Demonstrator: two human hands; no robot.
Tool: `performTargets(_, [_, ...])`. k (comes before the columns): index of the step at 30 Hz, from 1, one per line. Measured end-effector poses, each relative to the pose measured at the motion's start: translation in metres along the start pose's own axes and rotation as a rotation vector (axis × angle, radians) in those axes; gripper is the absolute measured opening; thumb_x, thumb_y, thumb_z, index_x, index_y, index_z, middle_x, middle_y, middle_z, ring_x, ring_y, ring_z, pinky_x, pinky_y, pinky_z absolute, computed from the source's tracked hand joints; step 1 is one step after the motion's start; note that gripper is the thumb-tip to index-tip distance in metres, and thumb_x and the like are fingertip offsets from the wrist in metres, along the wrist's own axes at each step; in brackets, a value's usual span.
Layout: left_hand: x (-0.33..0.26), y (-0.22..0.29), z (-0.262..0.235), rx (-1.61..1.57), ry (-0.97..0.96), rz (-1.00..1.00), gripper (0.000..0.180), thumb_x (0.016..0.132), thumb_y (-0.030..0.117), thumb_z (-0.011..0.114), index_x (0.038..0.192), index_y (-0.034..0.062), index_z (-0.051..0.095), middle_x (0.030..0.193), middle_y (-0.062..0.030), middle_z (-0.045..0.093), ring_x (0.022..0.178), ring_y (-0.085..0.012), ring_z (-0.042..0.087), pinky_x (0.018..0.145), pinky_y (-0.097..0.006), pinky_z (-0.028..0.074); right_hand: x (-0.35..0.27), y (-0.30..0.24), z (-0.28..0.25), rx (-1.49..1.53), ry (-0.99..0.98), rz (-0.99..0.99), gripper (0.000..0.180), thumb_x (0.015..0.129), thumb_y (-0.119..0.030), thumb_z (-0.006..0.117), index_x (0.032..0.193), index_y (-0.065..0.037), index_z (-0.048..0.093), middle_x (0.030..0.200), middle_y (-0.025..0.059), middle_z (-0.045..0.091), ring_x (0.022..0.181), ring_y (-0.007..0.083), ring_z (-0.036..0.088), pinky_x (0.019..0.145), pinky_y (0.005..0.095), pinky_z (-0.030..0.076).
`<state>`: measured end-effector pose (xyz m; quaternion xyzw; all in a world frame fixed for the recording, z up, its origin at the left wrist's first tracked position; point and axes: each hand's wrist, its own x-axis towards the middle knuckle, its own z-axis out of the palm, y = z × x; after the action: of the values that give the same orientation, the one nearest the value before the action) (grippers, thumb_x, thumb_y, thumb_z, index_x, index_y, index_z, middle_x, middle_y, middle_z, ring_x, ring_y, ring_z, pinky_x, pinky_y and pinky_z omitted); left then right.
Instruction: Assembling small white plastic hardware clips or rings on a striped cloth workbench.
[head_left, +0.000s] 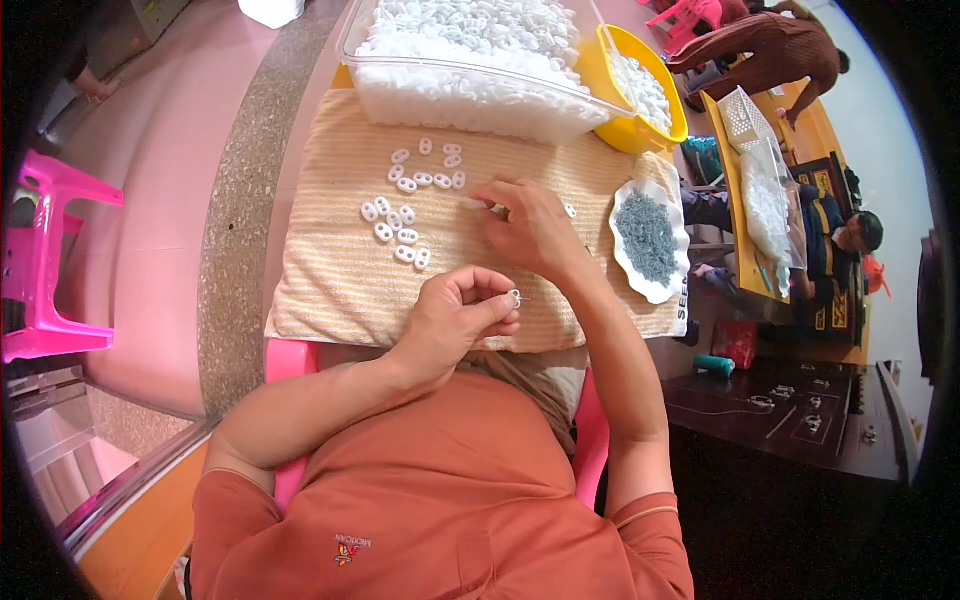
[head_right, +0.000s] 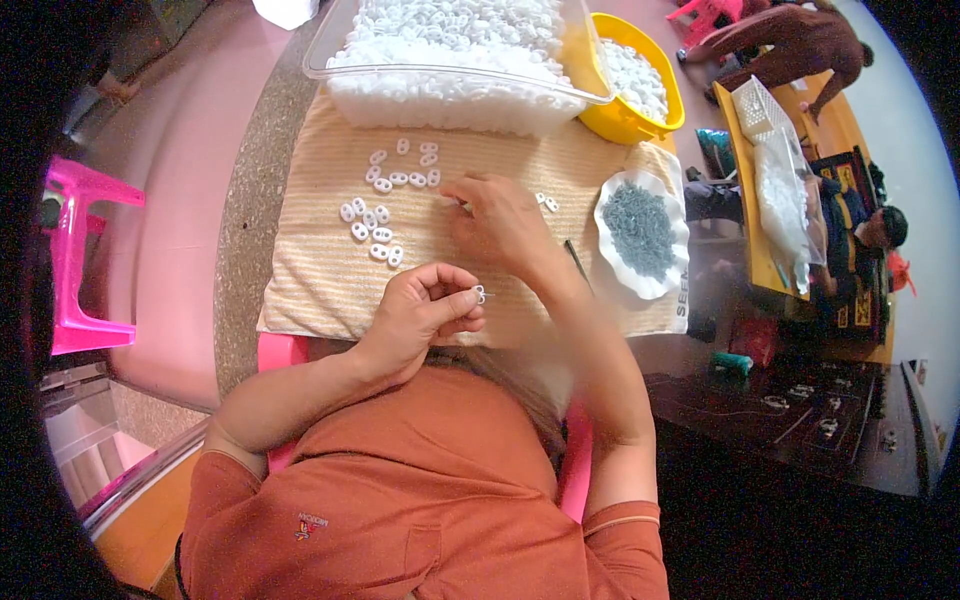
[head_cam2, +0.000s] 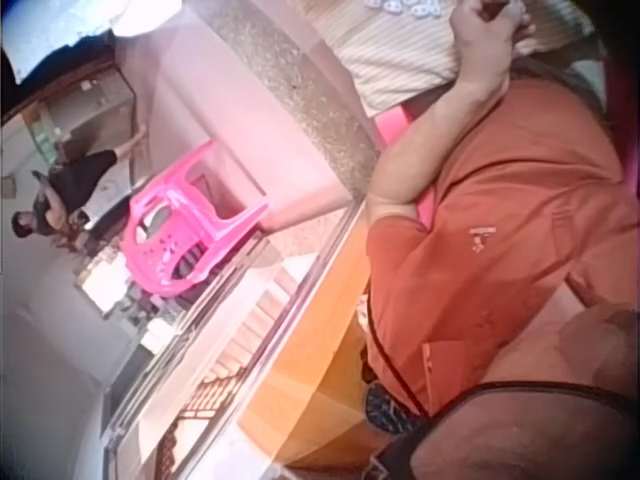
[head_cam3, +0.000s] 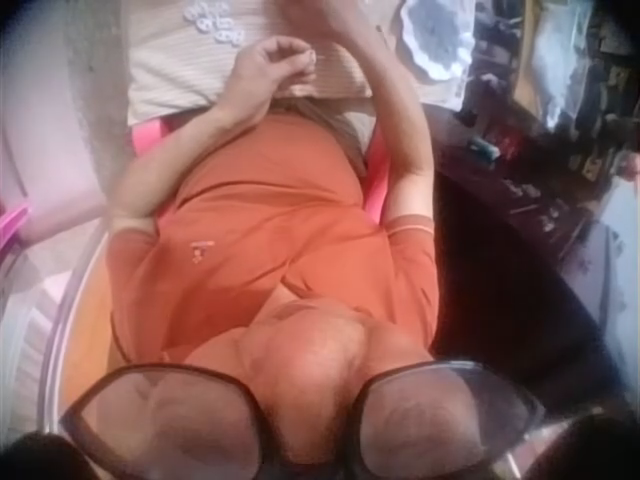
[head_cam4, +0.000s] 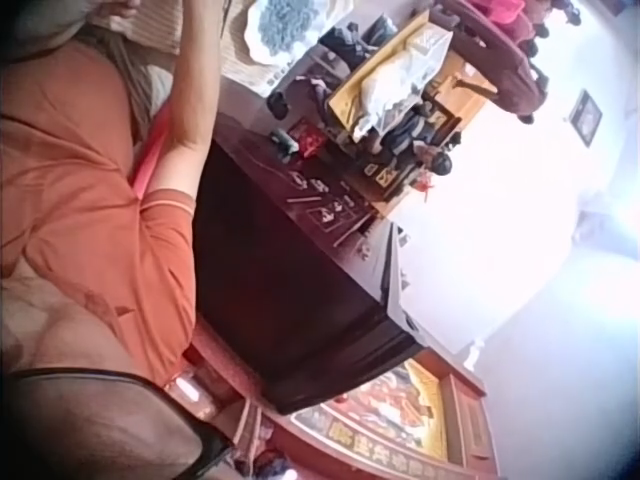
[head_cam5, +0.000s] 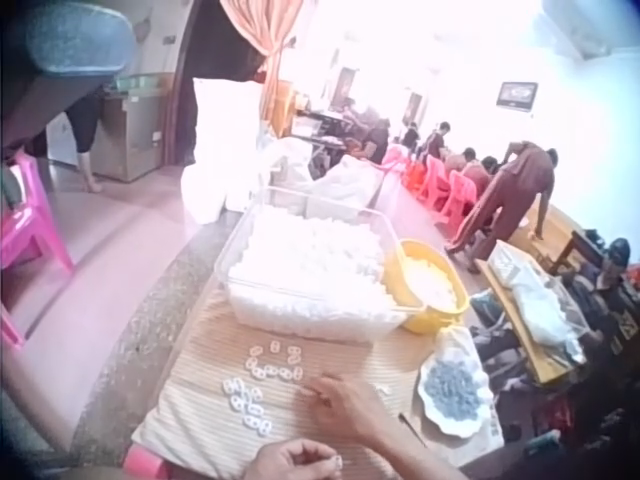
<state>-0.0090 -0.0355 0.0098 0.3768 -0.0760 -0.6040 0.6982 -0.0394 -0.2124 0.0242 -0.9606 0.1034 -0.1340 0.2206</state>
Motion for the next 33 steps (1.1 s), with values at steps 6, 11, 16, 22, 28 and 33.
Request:
performTargets(6, [0.000,0.000,0.000,0.008,-0.002,0.001,0.012,0.088,0.004,0.064,0.099,0.0038,0.059,0.087,-0.0025,0.063,0.077,-0.0088,0.063,0.073,-0.025,0.058,-0.013,0.004,-0.006,-0.170,-0.036,-0.027,0.016,0.086,-0.014,0.059,0.097,-0.006,0.068,0.090,0.0119,0.065,0.078,0.0328,0.064,0.069,0.0411,0.051])
performTargets(11, [0.000,0.002,0.002,0.024,0.003,-0.012,0.011,0.088,0.004,0.064,0.098,0.0042,0.060,0.086,-0.0022,0.064,0.076,-0.0092,0.064,0.071,-0.024,0.057,-0.020,0.008,-0.001,-0.206,0.006,-0.031,0.015,0.085,-0.014,0.061,0.097,-0.007,0.068,0.089,0.0101,0.066,0.077,0.0304,0.065,0.066,0.0395,0.052])
performTargets(16, [-0.001,0.003,0.002,0.028,0.020,-0.024,0.011,0.088,0.005,0.064,0.098,0.0046,0.060,0.084,-0.0025,0.064,0.074,-0.0097,0.064,0.069,-0.023,0.057,-0.020,0.005,-0.001,-0.203,0.025,-0.047,0.013,0.084,-0.013,0.063,0.095,-0.007,0.067,0.088,0.0085,0.066,0.075,0.0295,0.065,0.063,0.0385,0.052])
performTargets(22, [0.000,0.001,0.000,0.020,0.011,-0.005,0.011,0.088,0.005,0.065,0.097,0.0045,0.059,0.085,-0.0025,0.064,0.075,-0.0100,0.064,0.070,-0.023,0.057,-0.023,0.009,0.006,-0.155,0.109,-0.075,0.012,0.082,-0.012,0.066,0.093,-0.008,0.067,0.085,0.0077,0.066,0.074,0.0288,0.065,0.062,0.0377,0.053])
performTargets(28, [0.000,0.002,0.001,0.006,0.003,-0.012,0.011,0.087,0.005,0.065,0.097,0.0043,0.060,0.084,-0.0026,0.064,0.075,-0.0098,0.064,0.070,-0.024,0.057,-0.026,0.011,0.007,-0.124,0.170,-0.104,0.013,0.079,-0.010,0.068,0.092,-0.009,0.067,0.084,0.0077,0.066,0.073,0.0281,0.066,0.060,0.0375,0.053])
performTargets(33, [0.000,0.001,0.000,0.005,0.001,0.004,0.011,0.088,0.005,0.065,0.097,0.0044,0.060,0.084,-0.0027,0.064,0.074,-0.0098,0.064,0.070,-0.023,0.057,-0.025,0.007,0.006,-0.114,0.143,-0.072,0.013,0.080,-0.008,0.065,0.093,-0.009,0.067,0.086,0.0082,0.066,0.073,0.0289,0.066,0.060,0.0377,0.053])
